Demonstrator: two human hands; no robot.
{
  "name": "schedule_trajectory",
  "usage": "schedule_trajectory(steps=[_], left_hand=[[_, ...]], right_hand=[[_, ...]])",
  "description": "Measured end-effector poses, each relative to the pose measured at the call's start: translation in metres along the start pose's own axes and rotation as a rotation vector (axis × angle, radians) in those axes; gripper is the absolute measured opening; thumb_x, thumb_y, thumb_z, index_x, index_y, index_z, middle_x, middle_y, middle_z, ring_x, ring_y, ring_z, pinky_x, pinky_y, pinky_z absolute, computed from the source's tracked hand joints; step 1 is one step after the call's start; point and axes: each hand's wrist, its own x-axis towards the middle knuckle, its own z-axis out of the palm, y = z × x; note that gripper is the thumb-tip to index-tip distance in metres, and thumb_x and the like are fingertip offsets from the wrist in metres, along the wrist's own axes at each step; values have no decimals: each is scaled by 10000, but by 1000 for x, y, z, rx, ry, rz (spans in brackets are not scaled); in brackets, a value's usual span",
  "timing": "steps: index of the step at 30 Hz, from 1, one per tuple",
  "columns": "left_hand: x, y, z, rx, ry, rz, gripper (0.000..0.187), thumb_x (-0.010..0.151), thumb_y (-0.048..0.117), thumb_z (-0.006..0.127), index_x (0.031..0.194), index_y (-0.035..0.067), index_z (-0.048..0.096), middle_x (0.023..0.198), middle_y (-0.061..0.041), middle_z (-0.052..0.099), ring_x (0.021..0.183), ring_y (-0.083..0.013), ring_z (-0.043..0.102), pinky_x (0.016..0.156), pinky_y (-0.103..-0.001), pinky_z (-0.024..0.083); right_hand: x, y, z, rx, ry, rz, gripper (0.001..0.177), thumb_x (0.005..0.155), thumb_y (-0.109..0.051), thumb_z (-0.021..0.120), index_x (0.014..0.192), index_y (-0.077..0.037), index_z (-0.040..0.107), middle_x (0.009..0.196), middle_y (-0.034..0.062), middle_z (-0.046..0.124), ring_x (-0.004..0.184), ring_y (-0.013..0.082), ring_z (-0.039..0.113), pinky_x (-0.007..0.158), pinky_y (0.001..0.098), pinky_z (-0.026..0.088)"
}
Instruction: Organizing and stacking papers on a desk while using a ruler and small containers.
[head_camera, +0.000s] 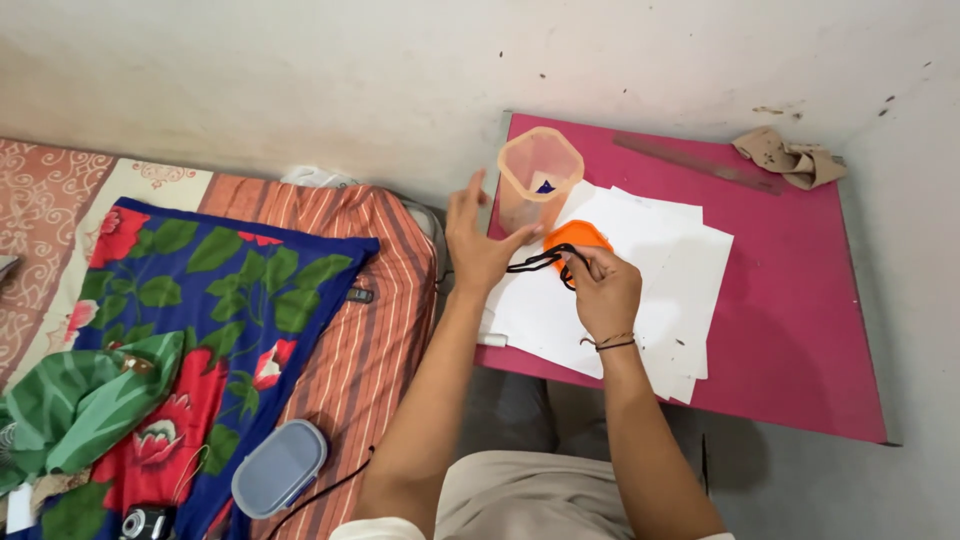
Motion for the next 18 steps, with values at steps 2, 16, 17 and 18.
schedule_trajectory(steps=[2, 16, 17, 18], left_hand=[[1, 6, -9, -34, -18, 41, 1140, 546, 436, 1022, 1504, 114, 494, 1269, -104, 561, 1226, -303, 565, 1095, -440, 444], [2, 7, 1, -105, -148, -176, 1270, 510, 375, 1047, 1587, 173, 406, 1540, -156, 516, 1413, -329, 495, 1184, -421, 422], [4, 6, 4, -103, -169, -198, 1264, 499, 374, 1049, 1573, 160, 419, 1532, -164, 523, 1410, -332, 500, 1188, -422, 418], [5, 4, 8, -100, -195, -222, 1258, 487, 372, 1051, 1559, 146, 432, 1525, -172, 529, 1407, -335, 504, 1193, -424, 413]], right_hand=[[1, -1, -2, 23, 0, -1, 92, 923, -55, 755, 1002, -80, 795, 378, -84, 366, 380, 6, 350, 462, 148, 339], [-2, -9, 0, 62, 15, -22, 107, 888, -50, 785, 985, -92, 801, 399, -75, 335, 420, 6, 345, 475, 159, 322], [-1, -11, -1, 63, 17, -23, 103, 886, -49, 784, 977, -94, 803, 398, -72, 331, 419, 7, 348, 473, 160, 321], [-2, -13, -2, 63, 22, -20, 99, 885, -48, 784, 969, -95, 805, 397, -70, 326, 418, 9, 351, 471, 161, 320]])
